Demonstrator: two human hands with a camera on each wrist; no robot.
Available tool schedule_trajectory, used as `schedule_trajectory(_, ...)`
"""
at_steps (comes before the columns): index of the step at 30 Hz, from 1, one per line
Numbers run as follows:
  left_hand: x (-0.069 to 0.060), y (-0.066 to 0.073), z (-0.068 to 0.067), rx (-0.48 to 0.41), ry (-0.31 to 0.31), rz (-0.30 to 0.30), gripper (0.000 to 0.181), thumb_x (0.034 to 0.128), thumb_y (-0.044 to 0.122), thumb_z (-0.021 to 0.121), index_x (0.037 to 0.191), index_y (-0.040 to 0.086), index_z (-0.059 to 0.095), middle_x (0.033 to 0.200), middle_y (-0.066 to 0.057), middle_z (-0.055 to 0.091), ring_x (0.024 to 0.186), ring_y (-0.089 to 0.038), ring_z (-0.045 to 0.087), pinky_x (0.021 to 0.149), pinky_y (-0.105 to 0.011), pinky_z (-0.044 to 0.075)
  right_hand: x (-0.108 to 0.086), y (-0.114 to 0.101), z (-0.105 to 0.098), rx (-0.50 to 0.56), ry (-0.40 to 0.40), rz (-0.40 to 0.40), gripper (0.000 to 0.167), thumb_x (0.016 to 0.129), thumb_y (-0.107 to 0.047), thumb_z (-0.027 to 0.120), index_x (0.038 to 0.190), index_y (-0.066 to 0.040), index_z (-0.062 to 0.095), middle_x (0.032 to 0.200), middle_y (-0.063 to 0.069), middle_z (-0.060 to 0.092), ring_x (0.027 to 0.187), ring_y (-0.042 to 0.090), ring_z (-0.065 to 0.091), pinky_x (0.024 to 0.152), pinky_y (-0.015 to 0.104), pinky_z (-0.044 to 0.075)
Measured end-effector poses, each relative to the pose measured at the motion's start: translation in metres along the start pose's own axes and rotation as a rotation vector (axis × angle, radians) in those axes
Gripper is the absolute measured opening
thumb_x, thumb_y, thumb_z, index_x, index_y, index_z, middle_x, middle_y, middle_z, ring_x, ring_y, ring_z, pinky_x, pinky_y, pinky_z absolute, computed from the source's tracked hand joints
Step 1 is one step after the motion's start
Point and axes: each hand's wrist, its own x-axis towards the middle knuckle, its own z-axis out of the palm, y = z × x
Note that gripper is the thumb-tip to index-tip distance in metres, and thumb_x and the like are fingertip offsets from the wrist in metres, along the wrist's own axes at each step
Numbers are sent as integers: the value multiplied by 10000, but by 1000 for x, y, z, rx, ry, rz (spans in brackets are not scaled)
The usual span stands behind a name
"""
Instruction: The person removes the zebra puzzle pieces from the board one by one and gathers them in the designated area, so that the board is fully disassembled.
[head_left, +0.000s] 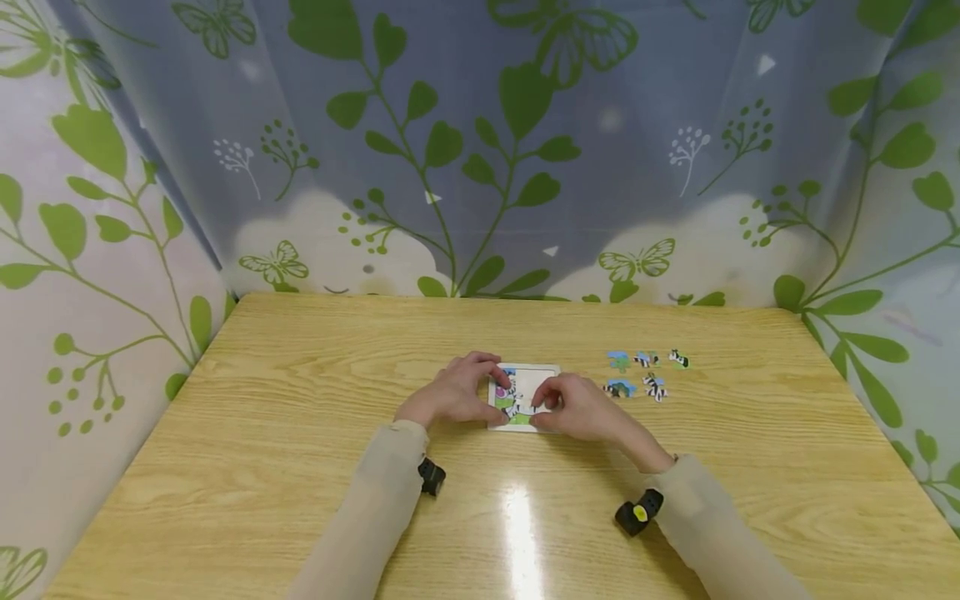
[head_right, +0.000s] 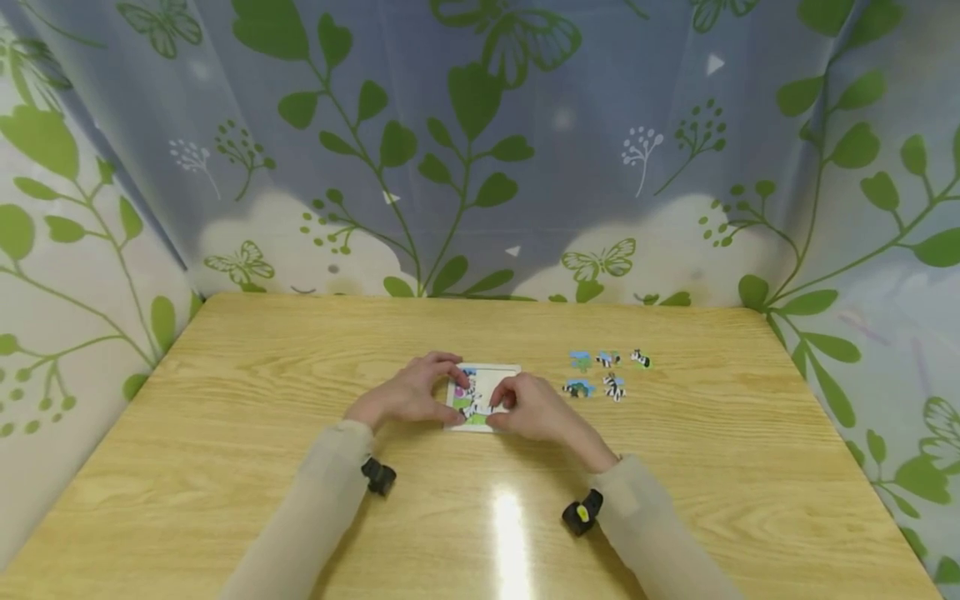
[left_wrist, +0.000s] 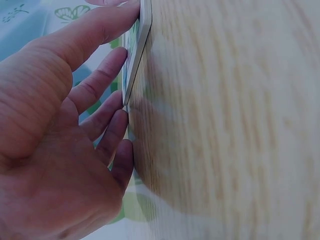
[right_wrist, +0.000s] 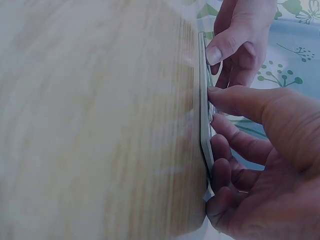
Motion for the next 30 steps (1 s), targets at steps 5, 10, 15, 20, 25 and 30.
schedule_trajectory(5, 2, -1, 0, 8, 4, 2, 362, 817, 306, 849, 1132, 247, 680, 1630, -9, 373, 1488, -352, 331, 1218, -560, 253, 1, 0, 0, 1, 1, 6, 170, 864, -204, 778, 958, -84, 701, 840, 12, 629, 748, 130, 524, 682, 276, 423)
schedule_trajectory(10, 3, -2, 0, 16, 8, 0, 358, 816, 313, 846, 1126, 253, 678, 1626, -2, 378, 1478, -345, 345, 1210, -552, 273, 3, 1, 1, -5, 9, 5, 178, 862, -203, 783, 958, -82, 696, 849, 13, 631, 759, 123, 527, 700, 274, 428)
schedule_trajectory(15, 2, -1, 0, 16, 5, -7, 357, 817, 311, 849, 1125, 251, 680, 1626, 3, 377, 1477, -343, 347, 1211, -549, 275, 3, 2, 1, -14, 11, 0, 180, 853, -198, 789, 947, -77, 693, 841, 11, 623, 752, 124, 520, 700, 277, 426)
schedule_trajectory(20, 1, 0, 0, 11, 7, -9, 353, 819, 311, 846, 1126, 255, 680, 1628, 4, 374, 1480, -345, 344, 1211, -555, 277, 5, 3, 3, -21, 13, 4, 190, 853, -209, 795, 945, -78, 693, 837, 13, 618, 742, 124, 515, 686, 273, 419)
schedule_trajectory(25, 0, 1, -1, 5, 8, -11, 349, 820, 311, 843, 1126, 259, 682, 1627, 10, 374, 1485, -344, 339, 1211, -559, 278, 5, 3, 3, -21, 9, 16, 195, 857, -222, 796, 949, -82, 697, 836, 14, 618, 737, 125, 512, 676, 275, 416)
schedule_trajectory(30, 0, 0, 0, 6, 9, -5, 352, 820, 306, 846, 1128, 254, 684, 1624, 2, 379, 1487, -352, 338, 1213, -563, 274, 4, 0, 2, -10, -15, 44, 193, 870, -217, 783, 965, -76, 690, 831, 15, 614, 729, 135, 513, 671, 280, 419)
